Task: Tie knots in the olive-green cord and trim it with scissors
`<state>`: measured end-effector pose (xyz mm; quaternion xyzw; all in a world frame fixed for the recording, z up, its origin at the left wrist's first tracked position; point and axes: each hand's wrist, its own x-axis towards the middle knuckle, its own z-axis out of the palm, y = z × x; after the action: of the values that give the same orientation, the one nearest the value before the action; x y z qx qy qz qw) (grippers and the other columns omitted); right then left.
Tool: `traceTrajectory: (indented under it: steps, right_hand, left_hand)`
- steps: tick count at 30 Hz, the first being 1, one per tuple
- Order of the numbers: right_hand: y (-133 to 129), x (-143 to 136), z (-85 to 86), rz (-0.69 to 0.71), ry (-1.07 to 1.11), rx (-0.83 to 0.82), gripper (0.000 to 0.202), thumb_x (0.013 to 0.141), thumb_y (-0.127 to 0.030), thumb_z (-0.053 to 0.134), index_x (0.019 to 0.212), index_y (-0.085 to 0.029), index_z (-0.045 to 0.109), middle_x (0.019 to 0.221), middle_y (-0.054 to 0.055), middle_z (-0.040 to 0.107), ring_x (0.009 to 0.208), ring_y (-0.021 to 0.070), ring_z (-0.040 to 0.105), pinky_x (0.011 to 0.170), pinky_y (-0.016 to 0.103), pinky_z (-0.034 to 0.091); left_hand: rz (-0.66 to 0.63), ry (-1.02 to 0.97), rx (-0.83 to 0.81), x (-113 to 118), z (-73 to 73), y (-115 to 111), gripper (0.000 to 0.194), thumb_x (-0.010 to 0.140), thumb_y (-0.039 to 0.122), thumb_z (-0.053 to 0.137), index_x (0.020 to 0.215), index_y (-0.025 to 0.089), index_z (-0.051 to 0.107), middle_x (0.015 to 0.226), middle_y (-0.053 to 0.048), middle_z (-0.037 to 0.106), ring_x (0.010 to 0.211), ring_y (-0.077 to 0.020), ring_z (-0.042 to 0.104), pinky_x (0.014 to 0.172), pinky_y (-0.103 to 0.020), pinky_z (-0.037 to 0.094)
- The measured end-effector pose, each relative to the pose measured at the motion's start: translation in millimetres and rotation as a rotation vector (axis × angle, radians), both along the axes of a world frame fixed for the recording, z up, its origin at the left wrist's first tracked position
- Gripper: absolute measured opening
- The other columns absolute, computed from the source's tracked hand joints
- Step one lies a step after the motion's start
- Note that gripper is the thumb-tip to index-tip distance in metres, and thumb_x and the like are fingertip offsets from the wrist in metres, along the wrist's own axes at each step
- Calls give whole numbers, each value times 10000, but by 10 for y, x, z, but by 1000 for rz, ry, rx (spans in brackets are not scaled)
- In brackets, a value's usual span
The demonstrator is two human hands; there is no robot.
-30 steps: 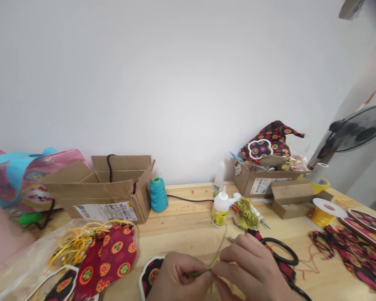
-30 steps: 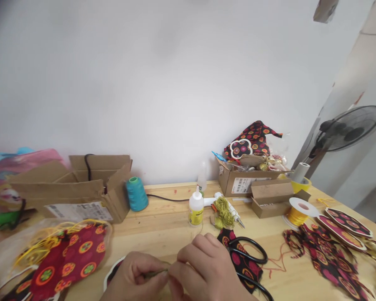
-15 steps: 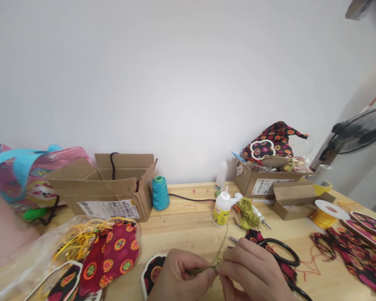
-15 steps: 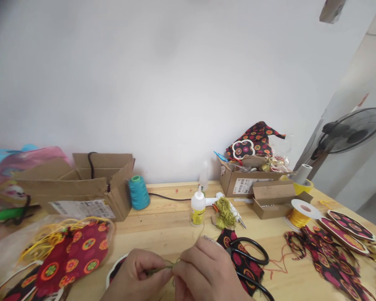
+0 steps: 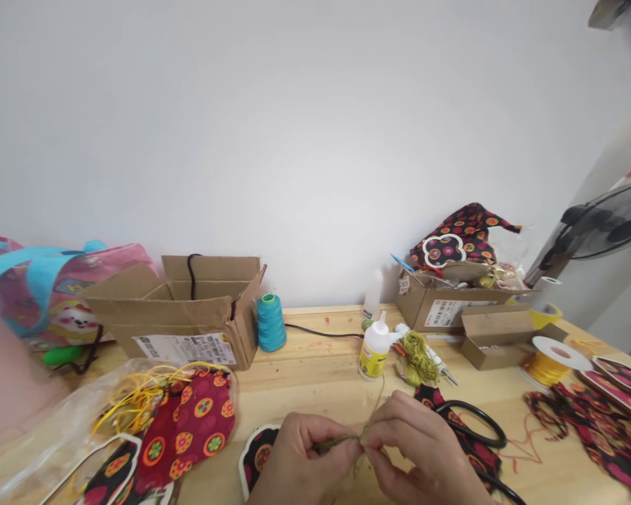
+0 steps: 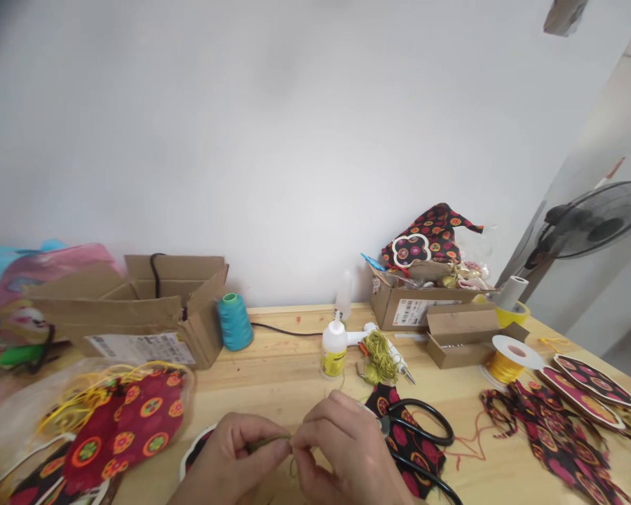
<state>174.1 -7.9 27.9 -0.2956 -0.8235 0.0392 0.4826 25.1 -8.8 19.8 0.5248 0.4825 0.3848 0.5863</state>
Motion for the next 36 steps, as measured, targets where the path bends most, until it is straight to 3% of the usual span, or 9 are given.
traceTrajectory:
  steps: [8,19,26,28,32,36]
  right_hand:
    - [24,22,-62,-3,30,-186,156,663,-42,488,596,-161,565,529,12,568,468,92,483,404,165,375]
    - [32,6,-61,-13,43,-173,156,667,-52,488,599,-170,563,528,3,570,451,84,465,397,165,369]
    - [5,-12,-14,25,70,-119,157,677,-43,504,615,-169,573,537,7,568,487,92,483,423,166,378]
    - [7,17,3,33,81,-189,150,703,-67,504,611,-168,566,540,4,557,486,93,476,432,171,380]
    - [26,116,16,-6,194,-524,150,799,-218,489,705,-164,593,629,14,548,551,113,502,486,195,412]
    - [33,145,19,132,197,-690,209,813,-298,493,793,-159,648,703,41,584,641,140,546,568,231,439]
  left_hand:
    - [86,-93,-72,-18,-93,-23,224,542,351,691,539,130,655,424,62,428,427,-65,280,438,-211,200]
    - [10,-67,-107,-17,36,-15,223,567,322,664,474,125,616,361,101,291,387,-46,207,400,-220,113]
    - [-12,-94,-138,-40,59,-17,221,577,314,690,501,118,624,346,101,334,311,-15,202,333,-202,63]
    - [-31,-119,-153,-43,104,-24,219,587,311,684,494,121,626,329,103,327,300,-16,214,325,-198,70]
    - [-14,-177,-231,-63,162,-49,229,557,358,710,549,139,645,331,107,361,288,-10,204,324,-190,76]
    - [-48,-148,-195,-79,161,-61,342,506,467,720,541,133,657,333,97,350,317,-18,208,349,-193,85]
